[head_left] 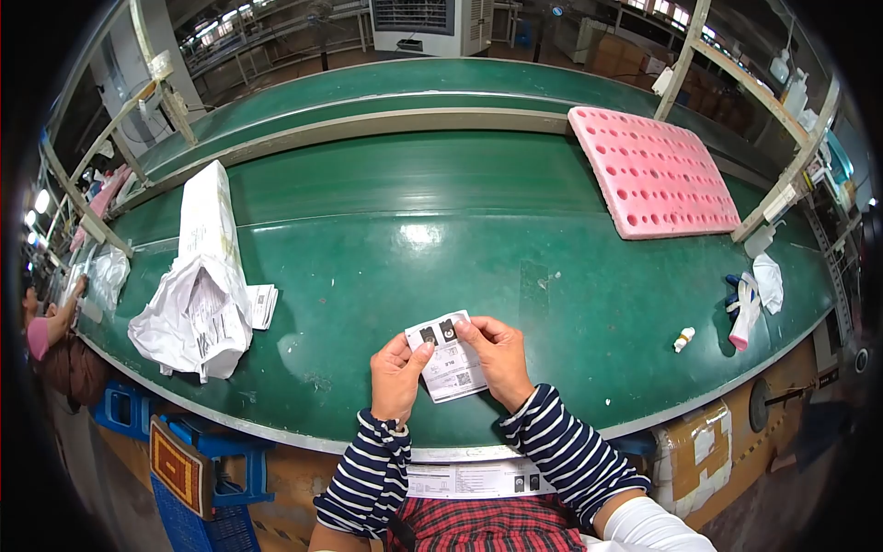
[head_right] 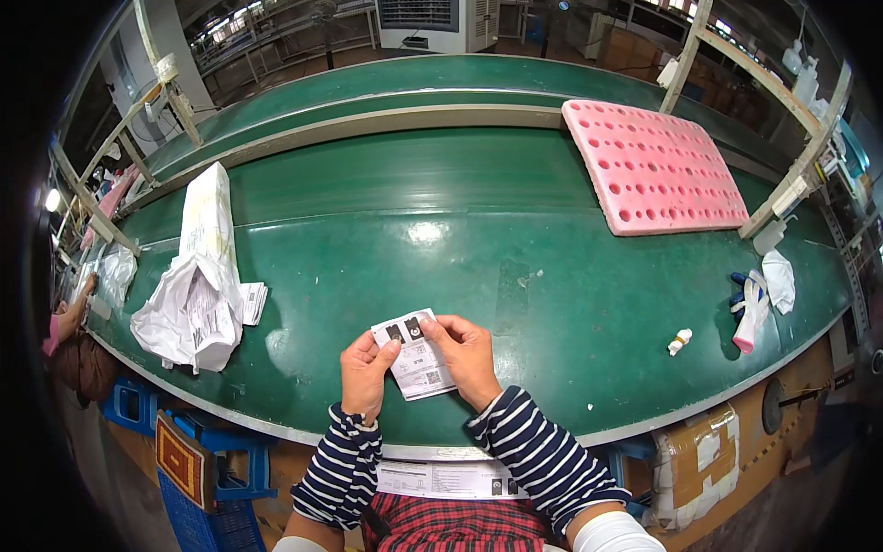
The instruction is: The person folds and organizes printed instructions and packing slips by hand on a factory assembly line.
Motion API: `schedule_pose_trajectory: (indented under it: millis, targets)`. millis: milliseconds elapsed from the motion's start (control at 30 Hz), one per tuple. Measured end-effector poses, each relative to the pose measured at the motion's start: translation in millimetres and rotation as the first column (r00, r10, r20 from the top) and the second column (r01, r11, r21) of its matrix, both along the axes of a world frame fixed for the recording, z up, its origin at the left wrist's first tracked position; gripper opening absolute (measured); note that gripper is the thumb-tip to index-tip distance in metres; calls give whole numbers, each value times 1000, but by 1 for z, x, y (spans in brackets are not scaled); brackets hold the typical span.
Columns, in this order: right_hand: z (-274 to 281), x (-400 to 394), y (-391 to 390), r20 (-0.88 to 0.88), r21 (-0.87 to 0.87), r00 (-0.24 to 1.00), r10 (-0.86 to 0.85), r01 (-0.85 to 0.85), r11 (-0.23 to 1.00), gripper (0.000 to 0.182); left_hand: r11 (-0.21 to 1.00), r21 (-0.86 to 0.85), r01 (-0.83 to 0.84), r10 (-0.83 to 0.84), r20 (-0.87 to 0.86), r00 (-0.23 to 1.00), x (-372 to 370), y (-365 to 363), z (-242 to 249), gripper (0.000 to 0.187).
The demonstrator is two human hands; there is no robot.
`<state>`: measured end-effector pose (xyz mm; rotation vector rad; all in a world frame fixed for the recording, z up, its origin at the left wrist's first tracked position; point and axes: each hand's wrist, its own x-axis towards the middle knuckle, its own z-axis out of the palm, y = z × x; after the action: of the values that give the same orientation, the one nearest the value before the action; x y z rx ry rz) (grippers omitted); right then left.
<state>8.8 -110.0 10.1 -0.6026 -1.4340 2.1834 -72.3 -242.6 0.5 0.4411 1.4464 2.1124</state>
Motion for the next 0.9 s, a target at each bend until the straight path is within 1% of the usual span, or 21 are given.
schedule_pose_trajectory:
  millis: [67,167,200,267,333,367,467,567,600,700,800,900]
  targets:
    - [3,1,1,5,-6,1000,11,-11,1000,19,1000,4,12,-12,1,1000,-1,1,0,28]
    - [-6,0,4,2,5,996,86,-86,996,21,1000,-1,-1,1,26,1000,-1,2,2,27]
    - [-6,0,2,24,49,994,110,-111,993,21,1000,-2,-11,11,36,999,-1,4,3,26]
    - [-12,1,0,47,136,986,159,-164,977,22,997,-72,-9,13,55,998,-1,3,7,23]
    - [-7,0,2,90,107,972,217,-226,968,24,992,-120,-25,35,78,996,-2,4,13,19]
    - [-6,0,2,114,88,966,234,-244,966,26,993,-105,-46,54,75,996,-2,4,11,19]
    - [-11,4,3,282,256,914,291,-364,895,32,989,-52,-139,143,89,986,-3,1,1,18]
    - [-24,10,1,320,362,893,316,-423,830,36,947,0,-320,314,184,931,-13,-5,1,19]
    - [-16,12,1,364,332,870,332,-454,827,33,934,17,-356,346,196,917,-15,-6,0,22]
    - [-6,13,-3,322,248,889,324,-410,878,28,896,32,-443,420,261,869,-19,-8,2,22]
    - [-2,16,-2,280,168,911,303,-358,919,24,874,72,-481,443,289,849,-21,-6,-2,22]
    - [-6,16,9,184,185,974,134,-168,968,21,909,106,-402,372,224,901,-22,-6,-6,22]
